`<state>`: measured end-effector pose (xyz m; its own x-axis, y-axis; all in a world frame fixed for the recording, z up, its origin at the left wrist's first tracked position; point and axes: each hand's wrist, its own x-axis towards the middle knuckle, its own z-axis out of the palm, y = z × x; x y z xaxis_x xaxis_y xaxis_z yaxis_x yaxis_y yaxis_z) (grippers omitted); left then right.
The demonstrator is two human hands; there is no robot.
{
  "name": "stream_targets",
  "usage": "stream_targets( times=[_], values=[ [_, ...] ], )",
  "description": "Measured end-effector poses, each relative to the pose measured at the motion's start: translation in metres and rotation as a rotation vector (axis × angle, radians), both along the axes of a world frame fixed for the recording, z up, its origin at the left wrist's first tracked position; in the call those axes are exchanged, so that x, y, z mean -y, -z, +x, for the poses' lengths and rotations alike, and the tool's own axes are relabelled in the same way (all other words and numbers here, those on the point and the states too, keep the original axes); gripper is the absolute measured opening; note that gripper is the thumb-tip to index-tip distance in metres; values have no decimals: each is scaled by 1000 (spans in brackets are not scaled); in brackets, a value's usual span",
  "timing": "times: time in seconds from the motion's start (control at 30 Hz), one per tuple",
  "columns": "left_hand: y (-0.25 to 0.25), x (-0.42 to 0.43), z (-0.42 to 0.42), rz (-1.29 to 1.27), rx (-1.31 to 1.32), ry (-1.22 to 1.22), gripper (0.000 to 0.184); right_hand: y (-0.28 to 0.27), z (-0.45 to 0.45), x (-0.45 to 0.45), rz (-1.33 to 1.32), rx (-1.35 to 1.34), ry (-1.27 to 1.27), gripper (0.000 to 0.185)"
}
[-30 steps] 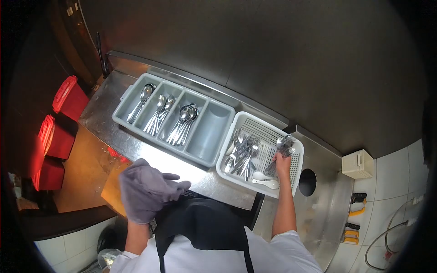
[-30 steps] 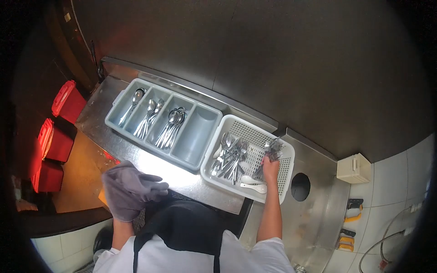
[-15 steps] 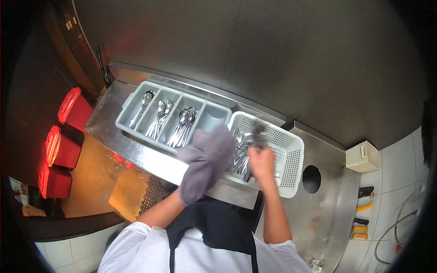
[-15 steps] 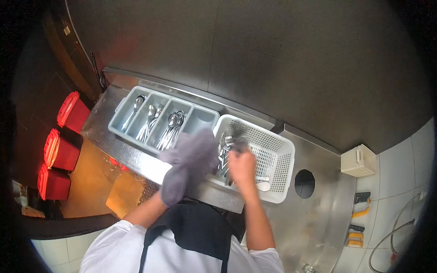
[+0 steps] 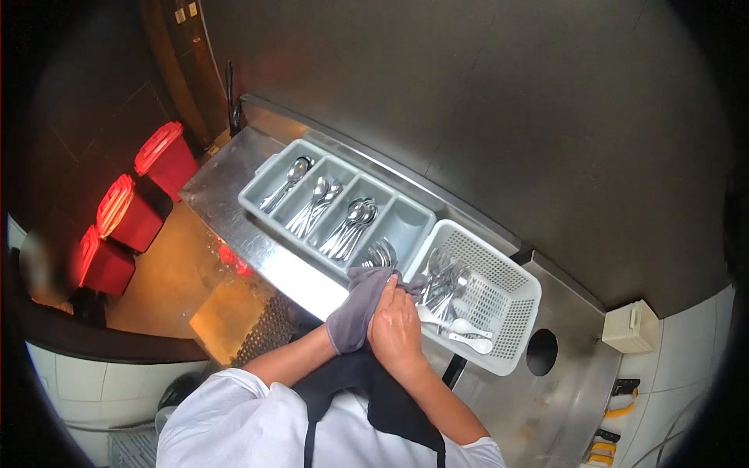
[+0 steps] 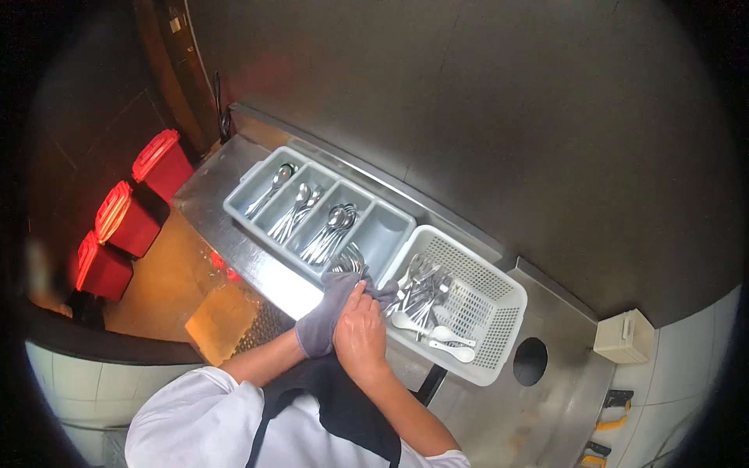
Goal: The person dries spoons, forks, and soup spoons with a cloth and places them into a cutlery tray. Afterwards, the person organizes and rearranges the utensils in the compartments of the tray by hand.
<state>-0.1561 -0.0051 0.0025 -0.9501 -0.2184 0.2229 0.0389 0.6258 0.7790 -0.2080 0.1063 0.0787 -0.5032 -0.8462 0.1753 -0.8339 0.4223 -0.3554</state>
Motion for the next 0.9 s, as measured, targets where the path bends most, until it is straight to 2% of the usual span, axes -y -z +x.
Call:
stream_targets(
  times=[0.1,0.2,0.23,0.3,0.4,0.47,0.5,0.53,0.6,0.63,0.73,0.77,0.8,0.87,0.9],
  values=[
    [23,-5,-6,689,-25,-44,23,4,-4,-3,-80,30,-69,56],
    [-37,-8,-20,1708,-89,-211,26,11,1,-13,-209,-72,-127,43],
    [-42,-11,-22,1886,-132,-334,23,-5,1,-17,-233,-5,-124,33],
    [-44,-10,-24,1958,-184,-472,24,-6,-5,-29,-267,120,-148,30],
    [-37,-10,-24,1677,-205,-503,23,8,-11,-48,-309,323,-139,27],
    [-22,-4,-14,1074,-197,-226,24,17,-12,-61,-305,454,-108,28],
    [-20,-4,-9,553,-197,-167,22,16,-13,-66,-297,627,-69,23],
    [-27,-4,-4,32,-178,-99,21,18,-15,-71,-316,640,-81,21],
    [-23,-10,0,-192,-167,-40,11,22,-21,-81,-360,661,-103,18],
    [-24,-19,-3,105,-191,-57,7,24,-24,-83,-390,701,-47,15],
    [-43,-12,-1,429,-10,-17,6,27,-43,-72,-477,623,195,17],
    [-54,-5,-1,63,-94,17,10,20,-52,-64,-420,568,215,23],
    [-59,-3,-1,-303,-176,50,18,21,-58,-51,-501,629,223,23],
    [-40,-8,-4,118,-137,61,14,36,-69,-19,-664,747,233,26],
    [-21,-12,-7,328,-116,66,12,45,-78,-8,-627,833,188,28]
  ],
)
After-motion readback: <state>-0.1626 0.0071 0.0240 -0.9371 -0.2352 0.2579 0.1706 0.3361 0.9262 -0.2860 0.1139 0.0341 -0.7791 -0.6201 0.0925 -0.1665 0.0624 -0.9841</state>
